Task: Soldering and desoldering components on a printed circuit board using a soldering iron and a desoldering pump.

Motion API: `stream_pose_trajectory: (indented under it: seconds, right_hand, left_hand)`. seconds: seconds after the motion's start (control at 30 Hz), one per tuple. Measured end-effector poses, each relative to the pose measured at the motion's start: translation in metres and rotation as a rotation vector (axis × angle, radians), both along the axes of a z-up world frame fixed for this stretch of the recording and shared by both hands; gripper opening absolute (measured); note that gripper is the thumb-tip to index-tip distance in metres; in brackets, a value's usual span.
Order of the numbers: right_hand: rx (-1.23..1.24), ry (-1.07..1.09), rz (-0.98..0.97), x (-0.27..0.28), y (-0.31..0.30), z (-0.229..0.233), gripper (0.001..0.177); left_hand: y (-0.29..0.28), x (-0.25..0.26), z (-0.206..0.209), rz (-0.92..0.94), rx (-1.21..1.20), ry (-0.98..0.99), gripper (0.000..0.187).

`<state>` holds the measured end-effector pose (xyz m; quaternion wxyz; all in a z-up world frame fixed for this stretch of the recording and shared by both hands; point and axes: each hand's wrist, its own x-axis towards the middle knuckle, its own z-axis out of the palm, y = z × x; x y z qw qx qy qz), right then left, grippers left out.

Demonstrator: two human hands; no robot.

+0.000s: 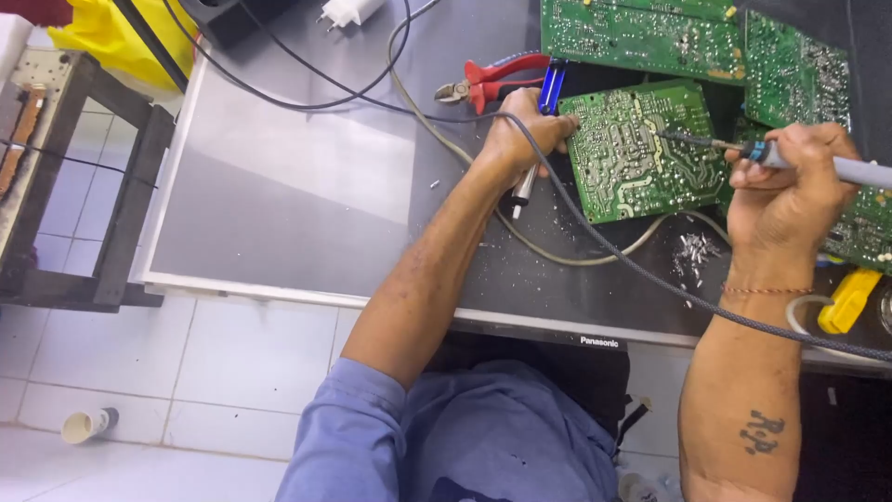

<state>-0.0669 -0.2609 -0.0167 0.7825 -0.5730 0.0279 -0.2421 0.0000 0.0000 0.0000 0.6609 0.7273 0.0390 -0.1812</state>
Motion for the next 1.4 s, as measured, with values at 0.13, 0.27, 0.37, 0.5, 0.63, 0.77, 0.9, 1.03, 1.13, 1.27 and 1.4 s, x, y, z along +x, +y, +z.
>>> stream_pose_trajectory:
  seconds: [0.13, 0.27, 0.37, 0.5, 0.63, 0.77, 0.9, 1.03, 1.13, 1.27, 1.4]
  right_hand:
    - [-0.068, -0.033, -0.009, -0.004, -0.007, -0.011, 0.025]
    - [-0.128, -0.133, -0.096, -0.007, -0.008, -0.017, 0.02]
    - [-0.093, -0.128, -0.145, -0.003, -0.008, -0.02, 0.024]
    - [-0.035, -0.151, -0.133, 0.0, -0.014, -0.027, 0.028]
    - [-0.052, -0.19, -0.154, 0.003, -0.009, -0.022, 0.02]
    - [-0.09, -0.162, -0.107, 0.001, 0.002, -0.001, 0.017]
    - [-0.291, -0.088, -0.021, -0.003, 0.023, 0.035, 0.015]
    - [-0.306, -0.112, 0.07, 0.012, 0.027, 0.04, 0.019]
    - [-0.131, -0.098, 0.09, 0.017, 0.03, 0.032, 0.021]
    - [-0.003, -0.012, 0.084, 0.022, 0.03, 0.015, 0.019]
    - [-0.011, 0.025, 0.105, 0.016, 0.028, 0.009, 0.016]
  left_hand:
    - [-0.002, -0.001, -0.002, 0.068, 0.019, -0.063, 0.015]
    - [-0.001, -0.009, 0.013, 0.042, 0.152, -0.017, 0.042]
    - [0.0, -0.011, 0.015, -0.016, 0.329, -0.03, 0.049]
    - [-0.004, -0.007, 0.004, -0.041, 0.452, -0.098, 0.053]
    - [-0.003, -0.011, 0.011, -0.015, 0.398, -0.159, 0.055]
    - [-0.003, -0.015, 0.018, -0.033, 0.374, -0.104, 0.069]
    - [0.0, -0.015, 0.017, -0.046, 0.324, -0.043, 0.064]
    - [0.001, -0.015, 0.023, -0.04, 0.246, 0.049, 0.039]
    - [0.0, -0.007, 0.008, -0.035, 0.218, 0.003, 0.026]
    - [-0.001, -0.002, 0.008, -0.013, 0.216, -0.01, 0.038]
    - [-0.001, -0.002, 0.011, -0.025, 0.308, 0.006, 0.041]
